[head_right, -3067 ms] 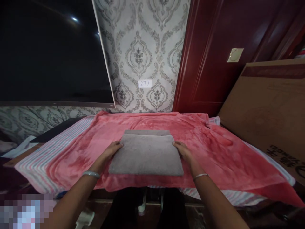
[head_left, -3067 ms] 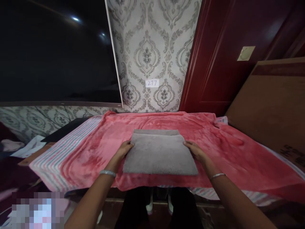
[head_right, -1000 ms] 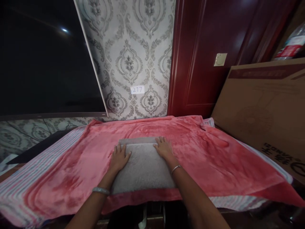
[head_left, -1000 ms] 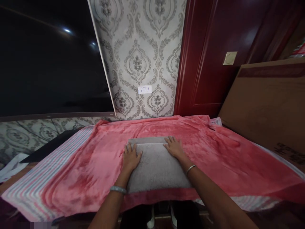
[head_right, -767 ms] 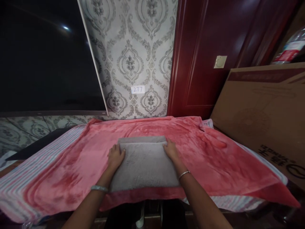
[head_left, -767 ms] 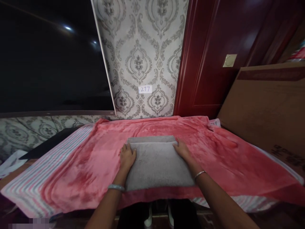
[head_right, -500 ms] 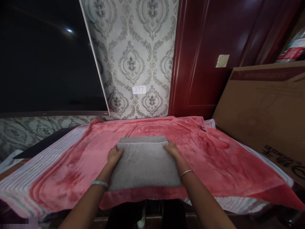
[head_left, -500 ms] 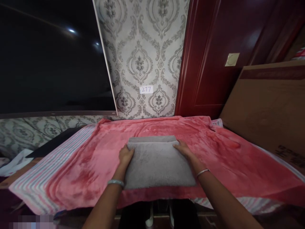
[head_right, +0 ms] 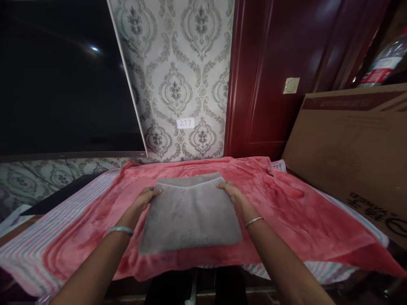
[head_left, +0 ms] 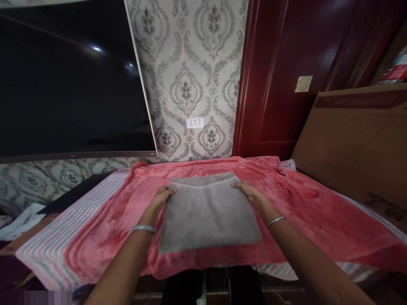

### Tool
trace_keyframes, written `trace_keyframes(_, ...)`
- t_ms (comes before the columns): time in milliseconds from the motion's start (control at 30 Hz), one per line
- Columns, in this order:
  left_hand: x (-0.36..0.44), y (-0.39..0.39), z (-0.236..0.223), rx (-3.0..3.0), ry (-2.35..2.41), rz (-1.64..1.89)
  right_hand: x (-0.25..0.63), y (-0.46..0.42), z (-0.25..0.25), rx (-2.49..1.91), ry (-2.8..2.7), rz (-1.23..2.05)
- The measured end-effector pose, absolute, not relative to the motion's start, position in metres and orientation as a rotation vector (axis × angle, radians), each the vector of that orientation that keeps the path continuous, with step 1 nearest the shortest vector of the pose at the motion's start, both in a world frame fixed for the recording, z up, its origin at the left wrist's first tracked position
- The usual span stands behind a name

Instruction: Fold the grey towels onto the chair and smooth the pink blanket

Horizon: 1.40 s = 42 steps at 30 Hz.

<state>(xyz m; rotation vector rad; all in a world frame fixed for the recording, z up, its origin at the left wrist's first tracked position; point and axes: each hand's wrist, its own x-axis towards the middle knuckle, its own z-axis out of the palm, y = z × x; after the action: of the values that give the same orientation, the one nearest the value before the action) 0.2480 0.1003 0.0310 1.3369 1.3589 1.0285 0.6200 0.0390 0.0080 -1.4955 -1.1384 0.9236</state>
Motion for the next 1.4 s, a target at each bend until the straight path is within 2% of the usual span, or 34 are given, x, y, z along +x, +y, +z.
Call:
trace_keyframes(100,0.242,0.103,0.07,1.391,1.239,1.168,0.625,0.047,0.051,-1.388,-1.15,0.852)
trace_keyframes(200,0.242,0.104,0.113,1.509,1.024,1.458,0.632,0.053,0.093,-1.228,-1.199,0.635)
trace_keyframes(333,0.238,0.092,0.141,1.718,0.846,1.667,0.637,0.046,0.105,-1.031,-1.313,0.274)
trace_keyframes(433,0.226,0.074,0.118,1.892,0.96,1.596,0.638,0.026,0.066,-1.118,-1.362,0.186)
trace_keyframes(600,0.205,0.029,0.025,2.014,1.128,1.295,0.632,-0.024,-0.028,-1.324,-1.545,0.298)
trace_keyframes(700,0.199,0.002,-0.02,1.941,1.269,1.141,0.627,-0.05,-0.065,-1.312,-1.658,0.332)
trace_keyframes(833,0.18,-0.02,-0.041,2.242,1.217,0.926,0.637,-0.077,-0.09,-1.256,-1.777,0.284)
trace_keyframes(933,0.161,-0.021,-0.032,2.496,1.146,0.785,0.658,-0.088,-0.095,-1.288,-1.916,0.228)
trace_keyframes(1033,0.163,-0.009,-0.01,2.535,1.314,0.821,0.667,-0.08,-0.078,-1.475,-1.809,0.097)
trace_keyframes(1133,0.206,0.012,0.014,2.511,1.524,0.821,0.637,-0.05,-0.043,-1.644,-1.708,0.028)
trace_keyframes(1267,0.292,0.037,0.027,2.548,1.598,0.518,0.56,0.005,0.001,-1.7,-1.953,0.08)
trace_keyframes(1400,0.332,0.052,0.006,2.566,1.726,0.309,0.517,0.036,-0.002,-1.874,-2.019,0.064)
